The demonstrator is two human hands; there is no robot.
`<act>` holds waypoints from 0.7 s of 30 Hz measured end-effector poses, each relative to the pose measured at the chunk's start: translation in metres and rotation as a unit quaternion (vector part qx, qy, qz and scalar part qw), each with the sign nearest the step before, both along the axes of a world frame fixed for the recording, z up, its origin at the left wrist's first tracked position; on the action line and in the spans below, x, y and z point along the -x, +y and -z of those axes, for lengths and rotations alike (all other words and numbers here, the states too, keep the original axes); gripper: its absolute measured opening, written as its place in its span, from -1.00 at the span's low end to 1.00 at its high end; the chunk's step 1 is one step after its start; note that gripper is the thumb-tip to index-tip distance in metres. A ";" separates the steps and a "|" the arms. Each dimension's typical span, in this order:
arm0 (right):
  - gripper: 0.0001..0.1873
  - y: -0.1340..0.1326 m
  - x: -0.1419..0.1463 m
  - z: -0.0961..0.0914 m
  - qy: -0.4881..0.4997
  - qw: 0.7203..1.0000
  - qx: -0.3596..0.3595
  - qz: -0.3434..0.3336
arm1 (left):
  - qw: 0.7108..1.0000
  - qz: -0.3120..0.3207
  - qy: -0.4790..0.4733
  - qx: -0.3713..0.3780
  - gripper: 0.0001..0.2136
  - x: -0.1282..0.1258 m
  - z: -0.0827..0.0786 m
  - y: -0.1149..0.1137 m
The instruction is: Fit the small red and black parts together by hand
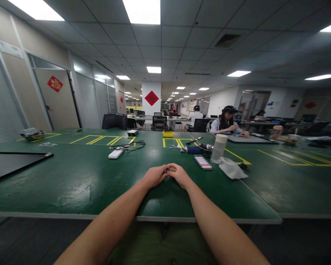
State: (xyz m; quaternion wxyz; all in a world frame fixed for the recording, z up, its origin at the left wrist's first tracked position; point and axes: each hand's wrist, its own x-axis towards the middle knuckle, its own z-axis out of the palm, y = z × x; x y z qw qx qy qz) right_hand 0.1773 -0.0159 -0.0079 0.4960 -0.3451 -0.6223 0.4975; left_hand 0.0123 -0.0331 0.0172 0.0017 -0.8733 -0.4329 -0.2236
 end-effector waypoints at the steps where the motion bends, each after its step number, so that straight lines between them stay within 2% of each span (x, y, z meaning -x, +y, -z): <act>1: -0.65 -0.001 0.000 0.000 -0.002 1.000 -0.005 0.000 | 1.000 0.006 0.000 -0.003 -0.74 0.000 0.001 0.000; 8: -0.65 0.000 -0.001 -0.001 -0.022 1.000 -0.008 -0.003 | 1.000 0.009 -0.011 -0.025 -0.79 0.001 0.002 0.002; 15: -0.64 0.007 -0.001 0.002 0.016 0.999 0.022 0.027 | 0.999 0.024 -0.022 -0.038 -0.74 0.001 0.000 0.000; 21: -0.60 0.008 -0.002 0.003 0.048 0.998 0.047 0.004 | 0.998 0.036 -0.019 -0.044 -0.62 0.001 0.001 -0.001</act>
